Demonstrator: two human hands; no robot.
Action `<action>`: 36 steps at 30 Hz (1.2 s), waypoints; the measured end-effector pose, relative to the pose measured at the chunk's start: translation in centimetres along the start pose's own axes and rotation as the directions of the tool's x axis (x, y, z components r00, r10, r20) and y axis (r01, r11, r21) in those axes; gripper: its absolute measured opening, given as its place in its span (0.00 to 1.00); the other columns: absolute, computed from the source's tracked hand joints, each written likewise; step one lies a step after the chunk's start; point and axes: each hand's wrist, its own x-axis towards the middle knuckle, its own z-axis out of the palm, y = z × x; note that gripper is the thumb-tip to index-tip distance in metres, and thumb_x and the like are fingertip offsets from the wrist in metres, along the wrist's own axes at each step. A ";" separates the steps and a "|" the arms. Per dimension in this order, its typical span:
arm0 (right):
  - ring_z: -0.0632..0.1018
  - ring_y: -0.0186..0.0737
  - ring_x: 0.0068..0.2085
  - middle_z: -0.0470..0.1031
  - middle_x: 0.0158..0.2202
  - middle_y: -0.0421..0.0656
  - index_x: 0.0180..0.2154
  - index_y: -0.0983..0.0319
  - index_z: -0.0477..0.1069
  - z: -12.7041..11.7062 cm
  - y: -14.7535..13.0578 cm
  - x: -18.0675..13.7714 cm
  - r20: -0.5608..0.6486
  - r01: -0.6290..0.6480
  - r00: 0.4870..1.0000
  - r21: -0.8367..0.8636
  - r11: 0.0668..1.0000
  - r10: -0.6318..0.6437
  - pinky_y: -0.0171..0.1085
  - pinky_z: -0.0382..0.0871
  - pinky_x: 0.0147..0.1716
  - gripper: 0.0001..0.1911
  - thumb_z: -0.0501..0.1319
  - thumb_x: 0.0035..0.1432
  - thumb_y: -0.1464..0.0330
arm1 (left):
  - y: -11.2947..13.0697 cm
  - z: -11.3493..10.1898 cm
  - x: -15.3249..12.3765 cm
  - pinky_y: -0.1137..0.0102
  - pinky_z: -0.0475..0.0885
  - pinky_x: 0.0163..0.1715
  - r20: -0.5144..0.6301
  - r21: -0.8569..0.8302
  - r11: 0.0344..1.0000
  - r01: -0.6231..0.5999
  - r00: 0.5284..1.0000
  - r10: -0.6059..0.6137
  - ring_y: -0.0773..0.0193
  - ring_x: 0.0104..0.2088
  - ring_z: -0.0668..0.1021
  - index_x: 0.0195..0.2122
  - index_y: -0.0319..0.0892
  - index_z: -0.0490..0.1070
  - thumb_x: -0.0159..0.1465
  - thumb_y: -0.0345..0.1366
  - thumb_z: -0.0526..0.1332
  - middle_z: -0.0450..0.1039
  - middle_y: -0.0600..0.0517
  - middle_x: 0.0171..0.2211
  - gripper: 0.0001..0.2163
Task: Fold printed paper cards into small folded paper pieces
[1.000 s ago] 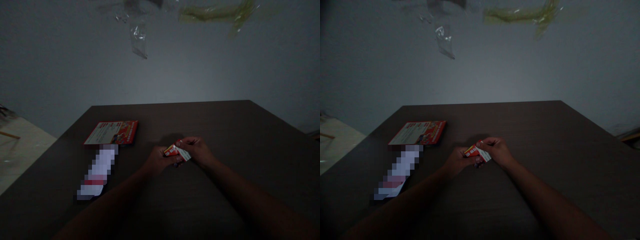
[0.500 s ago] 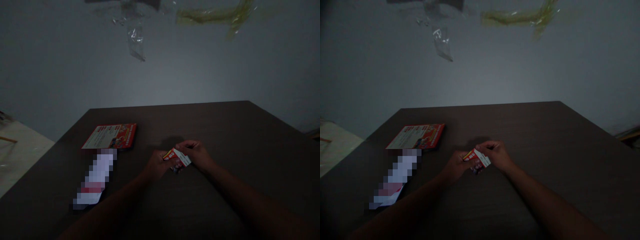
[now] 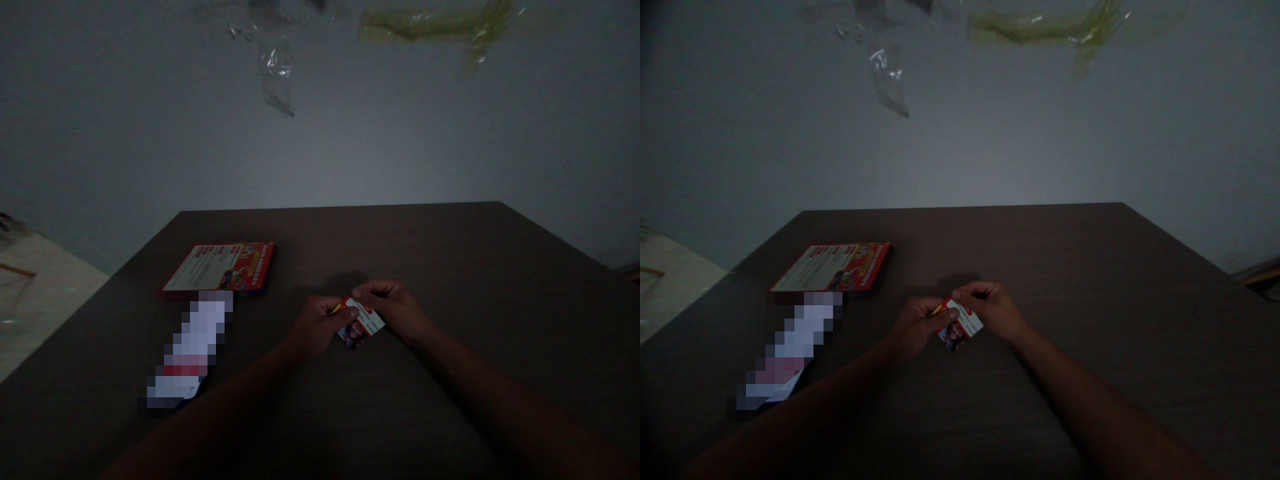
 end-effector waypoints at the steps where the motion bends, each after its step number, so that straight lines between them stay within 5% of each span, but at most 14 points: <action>1: 0.69 0.30 0.18 0.72 0.18 0.39 0.27 0.65 0.76 0.0 -0.1 -0.1 -0.008 0.006 1.000 -0.003 1.000 -0.006 0.31 0.61 0.19 0.16 0.67 0.46 0.56 | 0.0 0.0 0.0 0.76 0.66 0.23 0.007 -0.002 1.000 0.003 1.000 -0.003 0.69 0.21 0.73 0.29 0.35 0.77 0.57 0.42 0.63 0.75 0.51 0.23 0.13; 13: 0.68 0.28 0.18 0.70 0.17 0.37 0.25 0.64 0.76 -0.4 -0.1 -0.1 0.020 -0.028 0.999 -0.027 0.999 0.029 0.30 0.60 0.18 0.15 0.67 0.46 0.57 | -0.5 -0.4 0.3 0.75 0.65 0.23 -0.043 0.118 0.993 -0.001 0.999 0.006 0.68 0.23 0.73 0.30 0.37 0.76 0.58 0.44 0.61 0.74 0.52 0.23 0.14; 20: 0.74 0.31 0.26 0.77 0.27 0.41 0.31 0.63 0.77 -0.9 0.0 -0.5 0.152 0.049 0.987 -0.011 0.999 -0.047 0.32 0.66 0.28 0.13 0.66 0.50 0.59 | -0.4 -0.9 0.5 0.74 0.67 0.24 -0.258 0.105 0.994 -0.037 0.964 0.063 0.66 0.24 0.74 0.31 0.36 0.76 0.58 0.44 0.61 0.75 0.52 0.23 0.14; 36: 0.74 0.32 0.24 0.77 0.25 0.41 0.30 0.65 0.76 -0.1 0.5 -0.6 0.065 -0.048 0.997 0.031 0.998 0.046 0.33 0.68 0.25 0.15 0.72 0.39 0.65 | 0.6 -0.1 0.3 0.72 0.71 0.29 -0.315 0.015 0.998 -0.063 0.947 0.064 0.63 0.28 0.77 0.34 0.38 0.77 0.58 0.43 0.61 0.78 0.52 0.28 0.13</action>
